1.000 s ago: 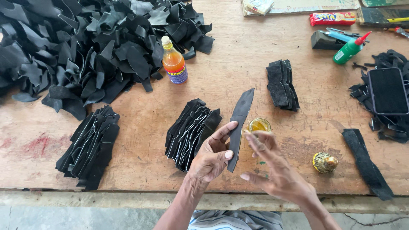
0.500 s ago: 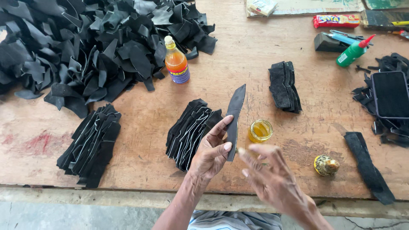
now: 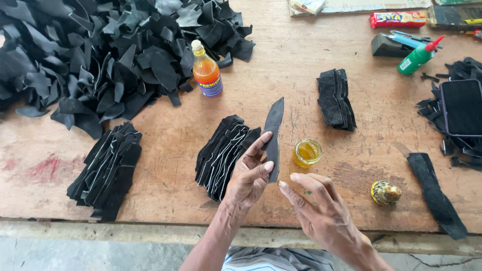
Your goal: The person repeatedly picks up black rubber pieces from a stack, applies a yellow viscous substance from a small glass jar to one side of each piece, and places the treated piece onto a separate stack. The process is repeated for multiple pieces.
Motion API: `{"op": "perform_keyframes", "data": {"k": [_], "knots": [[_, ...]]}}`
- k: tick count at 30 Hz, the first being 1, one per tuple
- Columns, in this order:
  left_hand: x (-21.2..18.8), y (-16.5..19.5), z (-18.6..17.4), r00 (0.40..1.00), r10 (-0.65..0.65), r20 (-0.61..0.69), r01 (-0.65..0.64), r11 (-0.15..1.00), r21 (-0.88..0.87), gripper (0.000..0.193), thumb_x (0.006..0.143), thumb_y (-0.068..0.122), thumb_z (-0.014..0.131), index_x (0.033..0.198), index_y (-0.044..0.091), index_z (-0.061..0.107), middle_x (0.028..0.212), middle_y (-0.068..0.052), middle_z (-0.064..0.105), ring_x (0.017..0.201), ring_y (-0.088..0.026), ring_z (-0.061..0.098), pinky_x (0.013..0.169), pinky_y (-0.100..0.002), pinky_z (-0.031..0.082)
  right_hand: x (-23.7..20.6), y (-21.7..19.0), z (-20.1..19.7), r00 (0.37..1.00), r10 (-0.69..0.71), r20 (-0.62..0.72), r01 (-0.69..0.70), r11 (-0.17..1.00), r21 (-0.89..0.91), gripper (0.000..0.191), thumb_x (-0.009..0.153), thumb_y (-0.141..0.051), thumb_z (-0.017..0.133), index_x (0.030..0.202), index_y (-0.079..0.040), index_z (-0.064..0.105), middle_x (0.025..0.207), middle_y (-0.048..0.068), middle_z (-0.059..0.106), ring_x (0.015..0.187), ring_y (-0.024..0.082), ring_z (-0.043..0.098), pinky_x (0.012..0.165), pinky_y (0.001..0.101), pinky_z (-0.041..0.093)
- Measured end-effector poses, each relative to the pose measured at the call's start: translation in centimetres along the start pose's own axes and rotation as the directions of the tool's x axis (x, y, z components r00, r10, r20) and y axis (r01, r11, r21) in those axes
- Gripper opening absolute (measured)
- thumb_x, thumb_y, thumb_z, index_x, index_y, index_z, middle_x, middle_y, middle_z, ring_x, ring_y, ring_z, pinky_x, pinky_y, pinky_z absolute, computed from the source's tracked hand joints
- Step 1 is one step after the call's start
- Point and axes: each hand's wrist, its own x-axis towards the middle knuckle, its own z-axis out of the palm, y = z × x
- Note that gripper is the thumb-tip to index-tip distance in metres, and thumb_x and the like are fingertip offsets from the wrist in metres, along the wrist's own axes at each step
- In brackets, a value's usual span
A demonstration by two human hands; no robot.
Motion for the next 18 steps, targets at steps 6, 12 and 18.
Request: {"op": "perform_keyframes", "data": {"k": [6,12,18], "knots": [[0.2,-0.2,-0.1,1.000,0.026,-0.004,-0.026,0.999,0.037,0.073,0.083,-0.013,0.075,0.150,-0.001,0.047,0.142,-0.011,0.054,0.122,-0.020,0.061,0.104,-0.031,0.056,0.7,0.0,0.5,0.977,0.175,0.122,-0.196,0.963,0.187,0.091,0.078,-0.020,0.079,0.155,-0.025,0.031,0.148,0.023,0.035,0.121,0.034,0.045,0.099,0.0447,0.048],[0.1,0.2,0.0,1.000,0.008,-0.027,-0.007,1.000,0.013,0.074,0.081,-0.012,0.074,0.148,0.000,0.047,0.140,-0.012,0.054,0.121,-0.021,0.062,0.103,-0.033,0.058,0.5,-0.9,0.0,0.996,0.021,0.082,-0.044,0.953,0.298,0.083,0.086,-0.020,0.076,0.155,-0.042,0.036,0.149,0.010,0.037,0.123,0.024,0.047,0.098,0.0368,0.056],[-0.6,0.1,0.7,0.996,-0.020,0.082,0.021,1.000,-0.010,0.077,0.084,-0.015,0.076,0.154,-0.004,0.044,0.142,-0.014,0.055,0.118,-0.022,0.063,0.095,-0.033,0.060,1.7,1.4,0.5,0.959,0.246,0.144,-0.271,0.941,0.201,0.089,0.087,-0.019,0.075,0.160,-0.030,0.024,0.148,0.018,0.030,0.128,0.031,0.040,0.102,0.0448,0.050]]}}
